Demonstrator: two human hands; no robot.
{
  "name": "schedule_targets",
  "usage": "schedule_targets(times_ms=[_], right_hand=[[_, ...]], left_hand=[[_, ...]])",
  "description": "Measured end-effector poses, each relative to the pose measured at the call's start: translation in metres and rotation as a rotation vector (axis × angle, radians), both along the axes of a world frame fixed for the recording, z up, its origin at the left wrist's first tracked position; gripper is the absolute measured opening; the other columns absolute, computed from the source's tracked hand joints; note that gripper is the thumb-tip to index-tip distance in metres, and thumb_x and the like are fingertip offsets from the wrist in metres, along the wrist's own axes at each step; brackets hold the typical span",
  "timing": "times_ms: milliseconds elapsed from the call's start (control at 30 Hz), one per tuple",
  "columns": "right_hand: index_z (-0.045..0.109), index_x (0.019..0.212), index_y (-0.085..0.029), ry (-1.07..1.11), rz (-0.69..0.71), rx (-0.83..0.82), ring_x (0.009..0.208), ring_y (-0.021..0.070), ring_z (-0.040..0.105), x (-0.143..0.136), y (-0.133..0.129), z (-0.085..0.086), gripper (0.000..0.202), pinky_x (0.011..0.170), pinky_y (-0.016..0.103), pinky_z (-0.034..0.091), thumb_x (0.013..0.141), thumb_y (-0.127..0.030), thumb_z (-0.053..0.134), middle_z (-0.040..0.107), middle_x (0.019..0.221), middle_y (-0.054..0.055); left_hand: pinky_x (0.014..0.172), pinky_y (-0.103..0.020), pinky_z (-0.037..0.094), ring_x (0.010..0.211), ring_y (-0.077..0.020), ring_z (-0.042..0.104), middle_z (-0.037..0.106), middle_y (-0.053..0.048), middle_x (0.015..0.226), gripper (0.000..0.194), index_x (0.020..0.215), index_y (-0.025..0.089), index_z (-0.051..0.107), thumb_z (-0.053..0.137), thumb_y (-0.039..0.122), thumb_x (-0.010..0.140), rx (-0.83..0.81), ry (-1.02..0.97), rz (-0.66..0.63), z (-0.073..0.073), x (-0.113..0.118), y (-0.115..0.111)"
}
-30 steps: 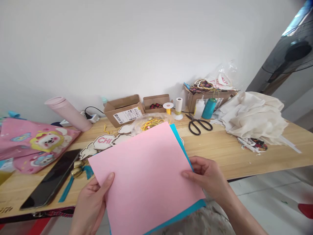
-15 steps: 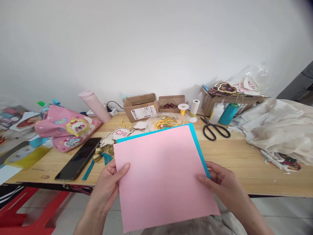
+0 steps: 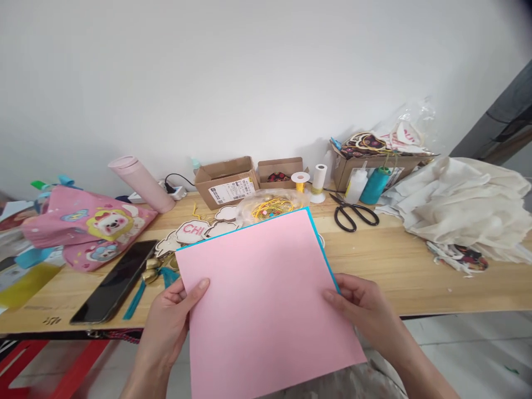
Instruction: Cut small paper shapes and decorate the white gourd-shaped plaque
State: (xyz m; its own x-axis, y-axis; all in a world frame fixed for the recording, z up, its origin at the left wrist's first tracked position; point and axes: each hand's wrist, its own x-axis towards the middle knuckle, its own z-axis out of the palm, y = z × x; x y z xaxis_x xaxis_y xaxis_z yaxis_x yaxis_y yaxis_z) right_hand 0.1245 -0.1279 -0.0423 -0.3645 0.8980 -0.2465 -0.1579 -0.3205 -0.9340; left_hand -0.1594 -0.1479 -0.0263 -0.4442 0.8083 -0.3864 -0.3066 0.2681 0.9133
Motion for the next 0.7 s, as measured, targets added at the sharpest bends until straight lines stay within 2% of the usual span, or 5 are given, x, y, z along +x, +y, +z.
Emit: schedule_targets(times_ms=[267, 500, 633, 700], right_hand=[[0.066, 0.078, -0.011, -0.059, -0.028, 0.004, 0.051, 0.0076, 0.047, -0.010, 0.002, -0.006, 0.035, 0.046, 0.018, 0.035, 0.070, -0.045, 0.064, 0.060, 0.060, 0.000], [0.064, 0.079, -0.010, -0.094, -0.012, 0.031, 0.051, 0.0067, 0.041, -0.013, 0.001, -0.010, 0.037, 0.045, 0.018, 0.029, 0.074, -0.047, 0.060, 0.052, 0.058, -0.001], [0.062, 0.076, -0.011, -0.105, -0.018, 0.059, 0.051, 0.0061, 0.037, -0.013, 0.000, -0.014, 0.035, 0.045, 0.017, 0.027, 0.076, -0.045, 0.057, 0.047, 0.058, -0.002], [0.060, 0.073, -0.011, -0.123, -0.027, 0.071, 0.051, 0.0057, 0.035, -0.012, 0.000, -0.015, 0.034, 0.044, 0.017, 0.025, 0.077, -0.045, 0.056, 0.044, 0.057, -0.003]], left_hand=[[0.055, -0.027, 0.057, 0.068, -0.0235, 0.068, 0.073, -0.003, 0.073, 0.040, 0.086, 0.019, 0.068, 0.080, 0.022, 0.048, -0.059, 0.002, 0.027, -0.010, -0.013, 0.002], [0.052, -0.027, 0.056, 0.062, -0.0220, 0.068, 0.072, -0.002, 0.068, 0.034, 0.079, 0.019, 0.067, 0.078, 0.019, 0.047, -0.095, 0.047, 0.057, -0.011, -0.014, 0.004], [0.050, -0.028, 0.055, 0.062, -0.0235, 0.067, 0.072, -0.004, 0.069, 0.040, 0.082, 0.018, 0.067, 0.079, 0.027, 0.045, -0.120, 0.096, 0.031, -0.009, -0.013, 0.006], [0.051, -0.028, 0.055, 0.068, -0.0250, 0.067, 0.073, -0.005, 0.078, 0.050, 0.092, 0.018, 0.065, 0.078, 0.034, 0.047, -0.113, 0.221, -0.011, -0.005, -0.016, 0.010]])
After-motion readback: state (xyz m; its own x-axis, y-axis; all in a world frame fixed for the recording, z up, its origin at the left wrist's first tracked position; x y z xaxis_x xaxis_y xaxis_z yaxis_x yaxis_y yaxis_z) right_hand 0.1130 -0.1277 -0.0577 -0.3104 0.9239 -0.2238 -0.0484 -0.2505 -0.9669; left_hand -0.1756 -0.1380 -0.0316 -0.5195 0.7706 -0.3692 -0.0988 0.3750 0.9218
